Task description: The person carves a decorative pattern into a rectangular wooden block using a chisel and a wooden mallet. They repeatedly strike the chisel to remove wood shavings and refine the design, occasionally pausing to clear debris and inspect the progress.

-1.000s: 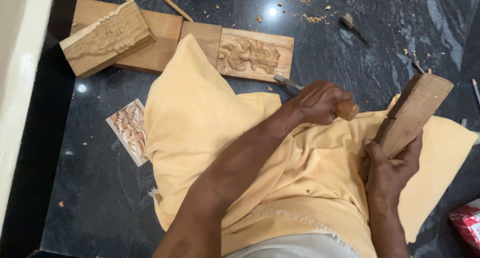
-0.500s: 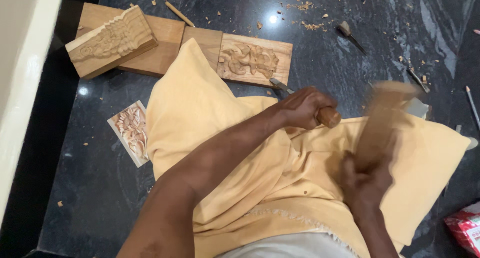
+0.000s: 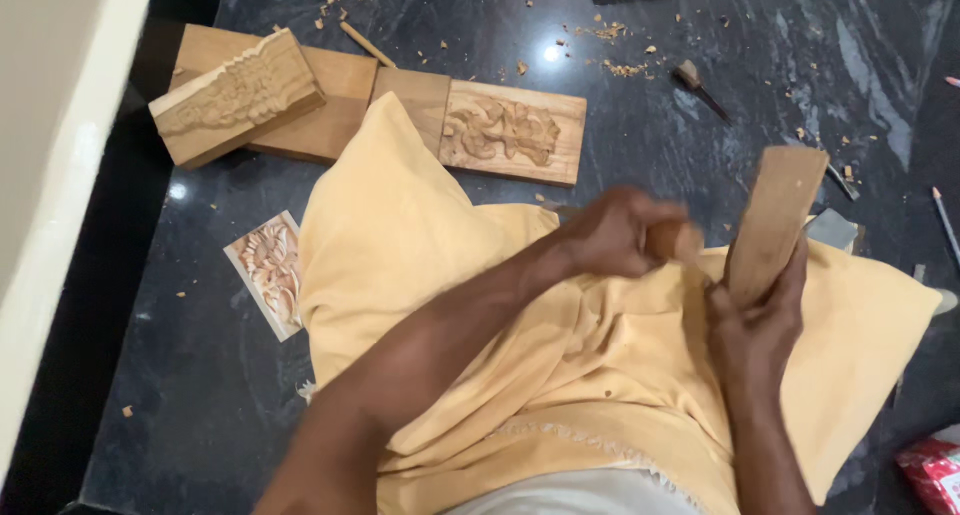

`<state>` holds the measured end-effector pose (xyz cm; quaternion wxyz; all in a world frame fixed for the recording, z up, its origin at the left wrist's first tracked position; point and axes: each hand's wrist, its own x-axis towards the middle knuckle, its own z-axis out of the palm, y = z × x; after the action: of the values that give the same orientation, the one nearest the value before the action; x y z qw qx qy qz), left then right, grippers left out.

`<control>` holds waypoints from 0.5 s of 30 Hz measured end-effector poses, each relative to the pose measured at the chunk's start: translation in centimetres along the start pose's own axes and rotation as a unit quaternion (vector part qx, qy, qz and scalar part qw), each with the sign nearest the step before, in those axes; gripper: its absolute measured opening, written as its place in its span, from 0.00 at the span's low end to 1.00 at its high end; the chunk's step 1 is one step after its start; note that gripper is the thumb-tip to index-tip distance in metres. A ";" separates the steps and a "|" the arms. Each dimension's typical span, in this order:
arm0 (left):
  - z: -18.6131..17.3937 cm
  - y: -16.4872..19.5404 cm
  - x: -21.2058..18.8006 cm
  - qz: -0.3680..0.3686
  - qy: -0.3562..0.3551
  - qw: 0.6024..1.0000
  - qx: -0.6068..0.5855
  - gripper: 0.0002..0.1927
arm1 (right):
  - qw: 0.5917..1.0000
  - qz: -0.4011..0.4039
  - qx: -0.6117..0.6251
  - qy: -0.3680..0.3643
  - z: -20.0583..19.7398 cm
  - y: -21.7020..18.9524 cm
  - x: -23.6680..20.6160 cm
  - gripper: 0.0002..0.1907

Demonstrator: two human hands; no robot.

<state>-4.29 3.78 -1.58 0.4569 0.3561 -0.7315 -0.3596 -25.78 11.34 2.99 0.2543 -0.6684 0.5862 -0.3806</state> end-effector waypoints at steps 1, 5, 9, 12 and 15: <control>-0.2 -0.2 0.0 0.021 0.044 0.996 -0.073 0.15 | 1.000 -0.008 0.015 0.000 0.0 0.7 1.0 0.40; -7.1 -3.3 3.6 -0.144 0.394 0.902 -0.107 0.25 | 0.983 0.152 0.053 -0.089 2.1 4.0 7.2 0.44; -17.0 -4.1 4.1 -0.046 0.544 0.792 -0.272 0.13 | 0.956 0.225 0.019 -0.188 5.3 6.5 11.6 0.43; -19.6 -3.0 3.3 0.035 0.540 0.759 -0.363 0.14 | 0.964 0.193 -0.046 -0.175 6.9 7.6 12.8 0.39; -19.2 -2.1 2.9 0.012 0.584 0.730 -0.356 0.13 | 0.978 0.064 -0.147 -0.133 7.6 8.1 13.0 0.32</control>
<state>12.87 -3.52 4.05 0.8915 0.2980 -0.1431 -0.3099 -24.14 -3.69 -5.04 0.2534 -0.7042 0.6382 -0.1808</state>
